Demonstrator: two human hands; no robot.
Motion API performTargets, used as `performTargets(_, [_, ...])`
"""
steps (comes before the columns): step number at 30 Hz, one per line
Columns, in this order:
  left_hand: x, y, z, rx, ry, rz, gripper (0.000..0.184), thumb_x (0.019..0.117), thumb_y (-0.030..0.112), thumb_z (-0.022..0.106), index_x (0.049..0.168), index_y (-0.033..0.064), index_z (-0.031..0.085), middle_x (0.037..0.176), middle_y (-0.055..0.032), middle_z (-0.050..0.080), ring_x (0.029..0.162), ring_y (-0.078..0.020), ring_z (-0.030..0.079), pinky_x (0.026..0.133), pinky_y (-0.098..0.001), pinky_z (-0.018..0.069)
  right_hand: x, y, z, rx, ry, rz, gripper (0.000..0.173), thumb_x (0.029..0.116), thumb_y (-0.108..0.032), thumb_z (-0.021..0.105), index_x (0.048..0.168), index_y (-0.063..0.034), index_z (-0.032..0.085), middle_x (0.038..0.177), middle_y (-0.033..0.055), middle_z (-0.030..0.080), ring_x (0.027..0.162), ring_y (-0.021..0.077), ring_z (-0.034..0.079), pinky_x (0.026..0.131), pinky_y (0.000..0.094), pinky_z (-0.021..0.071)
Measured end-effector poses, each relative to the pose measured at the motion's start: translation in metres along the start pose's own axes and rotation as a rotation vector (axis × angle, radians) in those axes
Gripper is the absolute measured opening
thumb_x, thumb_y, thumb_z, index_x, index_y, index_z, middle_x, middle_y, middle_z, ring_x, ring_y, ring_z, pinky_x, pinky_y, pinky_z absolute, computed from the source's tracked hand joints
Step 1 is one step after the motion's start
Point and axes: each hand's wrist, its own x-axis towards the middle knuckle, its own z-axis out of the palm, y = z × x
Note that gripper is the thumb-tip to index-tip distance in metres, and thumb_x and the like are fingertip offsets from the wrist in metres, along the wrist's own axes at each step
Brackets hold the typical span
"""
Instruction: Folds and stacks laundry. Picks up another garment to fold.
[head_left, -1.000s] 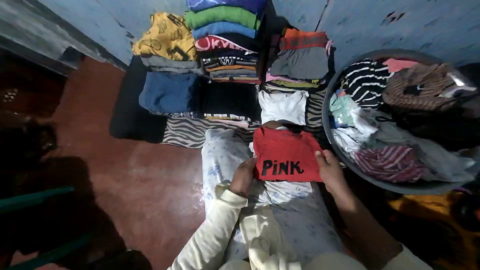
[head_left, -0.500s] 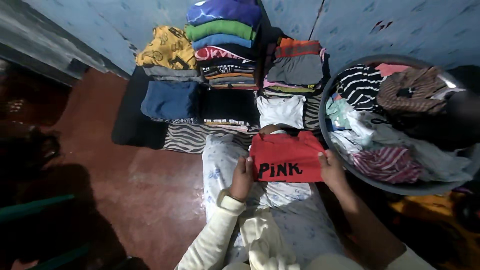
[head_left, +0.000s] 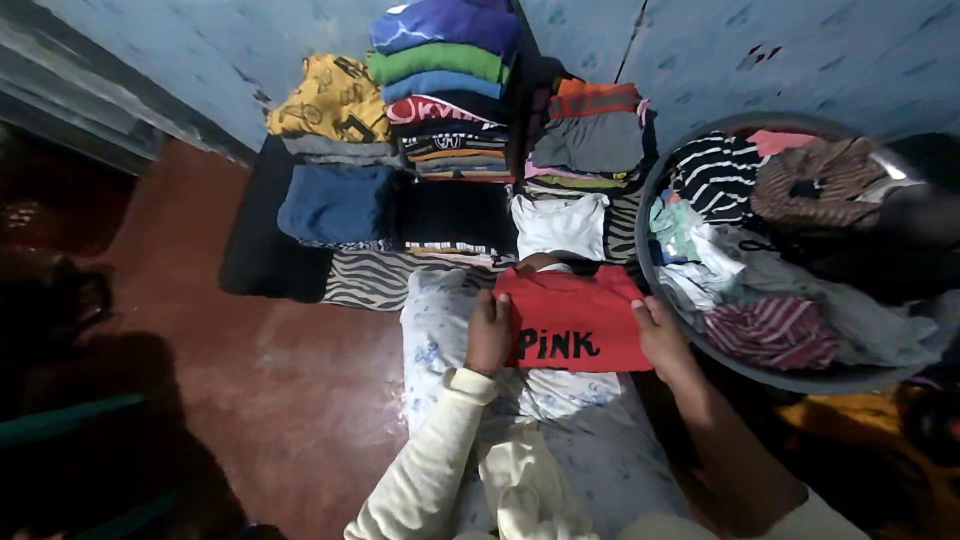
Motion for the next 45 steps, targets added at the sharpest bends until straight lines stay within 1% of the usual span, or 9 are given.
performTargets(4, [-0.005, -0.005, 0.001, 0.286, -0.041, 0.065, 0.048, 0.1069, 0.022, 0.051, 0.146, -0.0040, 0.041, 0.126, -0.0246, 0.062, 0.113, -0.0329, 0.065, 0.098, -0.0483, 0.0529, -0.009, -0.005, -0.002, -0.308, -0.041, -0.032, 0.044, 0.1095, -0.024, 0.046, 0.144, 0.0032, 0.047, 0.135, 0.0291, 0.058, 0.123, 0.0411, 0.060, 0.104, 0.0556, 0.0476])
performTargets(10, [-0.032, 0.021, 0.037, 0.611, -0.018, 0.657, 0.060, 0.1090, 0.044, 0.030, 0.158, 0.0115, 0.039, 0.165, -0.0120, 0.033, 0.155, -0.0361, 0.023, 0.121, -0.0697, 0.0152, -0.029, -0.036, 0.022, -0.360, -0.041, -0.466, 0.048, 0.1074, -0.023, 0.044, 0.151, -0.0024, 0.048, 0.160, 0.0235, 0.038, 0.150, 0.0417, 0.032, 0.121, 0.0603, 0.0276])
performTargets(15, [-0.013, -0.018, 0.066, 0.577, -0.173, 0.482, 0.071, 0.1059, 0.060, 0.017, 0.164, 0.0206, 0.024, 0.171, -0.0046, 0.017, 0.159, -0.0304, 0.007, 0.118, -0.0757, -0.0033, -0.008, -0.027, 0.056, -0.493, -0.236, -0.434, 0.054, 0.1088, -0.031, 0.036, 0.161, -0.0172, 0.035, 0.172, 0.0075, 0.017, 0.159, 0.0336, 0.005, 0.123, 0.0661, 0.0074])
performTargets(20, [-0.018, -0.048, 0.056, 0.435, 0.007, 0.358, 0.074, 0.1067, 0.052, 0.029, 0.164, 0.0073, 0.016, 0.167, -0.0306, 0.003, 0.154, -0.0507, 0.009, 0.119, -0.0719, 0.0155, -0.008, 0.006, 0.045, -0.125, -0.117, -0.263, 0.068, 0.1088, -0.042, 0.036, 0.164, -0.0052, 0.020, 0.170, 0.0213, 0.014, 0.157, 0.0354, 0.014, 0.127, 0.0545, 0.0183])
performTargets(23, [-0.028, -0.052, 0.039, 0.051, 0.040, 0.075, 0.074, 0.1061, 0.032, 0.050, 0.161, -0.0020, 0.014, 0.153, -0.0310, 0.040, 0.136, -0.0379, 0.049, 0.111, -0.0531, 0.0436, -0.020, 0.018, 0.025, 0.211, -0.110, 0.087, 0.064, 0.1096, -0.040, 0.043, 0.160, -0.0045, 0.028, 0.161, 0.0212, 0.035, 0.148, 0.0298, 0.038, 0.121, 0.0482, 0.0333])
performTargets(25, [-0.030, -0.034, 0.025, -0.206, -0.034, -0.216, 0.052, 0.1092, 0.032, 0.047, 0.148, -0.0008, 0.039, 0.116, -0.0201, 0.067, 0.099, -0.0233, 0.070, 0.087, -0.0419, 0.0595, -0.022, 0.014, 0.012, 0.354, -0.155, 0.224, 0.056, 0.1091, -0.042, 0.045, 0.153, -0.0065, 0.042, 0.150, 0.0179, 0.050, 0.137, 0.0269, 0.051, 0.113, 0.0492, 0.0424])
performTargets(27, [-0.026, -0.016, 0.016, -0.262, -0.114, -0.340, 0.046, 0.1094, 0.036, 0.046, 0.133, -0.0021, 0.055, 0.100, -0.0154, 0.071, 0.085, -0.0199, 0.070, 0.078, -0.0393, 0.0602, -0.019, 0.008, 0.006, 0.394, -0.209, 0.232, 0.052, 0.1086, -0.038, 0.048, 0.149, -0.0060, 0.046, 0.143, 0.0171, 0.056, 0.129, 0.0251, 0.057, 0.108, 0.0474, 0.0480])
performTargets(36, [0.099, 0.055, 0.017, -0.002, -0.063, 0.134, 0.039, 0.1112, 0.024, 0.041, 0.139, -0.0027, 0.048, 0.108, -0.0193, 0.067, 0.094, -0.0233, 0.069, 0.087, -0.0442, 0.0576, 0.089, -0.065, -0.020, 0.140, 0.041, -0.204, 0.044, 0.1114, -0.022, 0.041, 0.149, 0.0012, 0.042, 0.132, 0.0252, 0.061, 0.122, 0.0317, 0.062, 0.106, 0.0490, 0.0486])
performTargets(45, [0.259, -0.039, 0.090, 0.228, -0.162, -0.091, 0.049, 0.1114, 0.029, 0.041, 0.150, -0.0019, 0.037, 0.130, -0.0300, 0.060, 0.120, -0.0422, 0.061, 0.104, -0.0585, 0.0467, 0.240, -0.021, 0.062, -0.177, 0.106, -0.115, 0.048, 0.1115, -0.020, 0.038, 0.157, -0.0074, 0.034, 0.132, 0.0291, 0.061, 0.114, 0.0485, 0.064, 0.095, 0.0653, 0.0510])
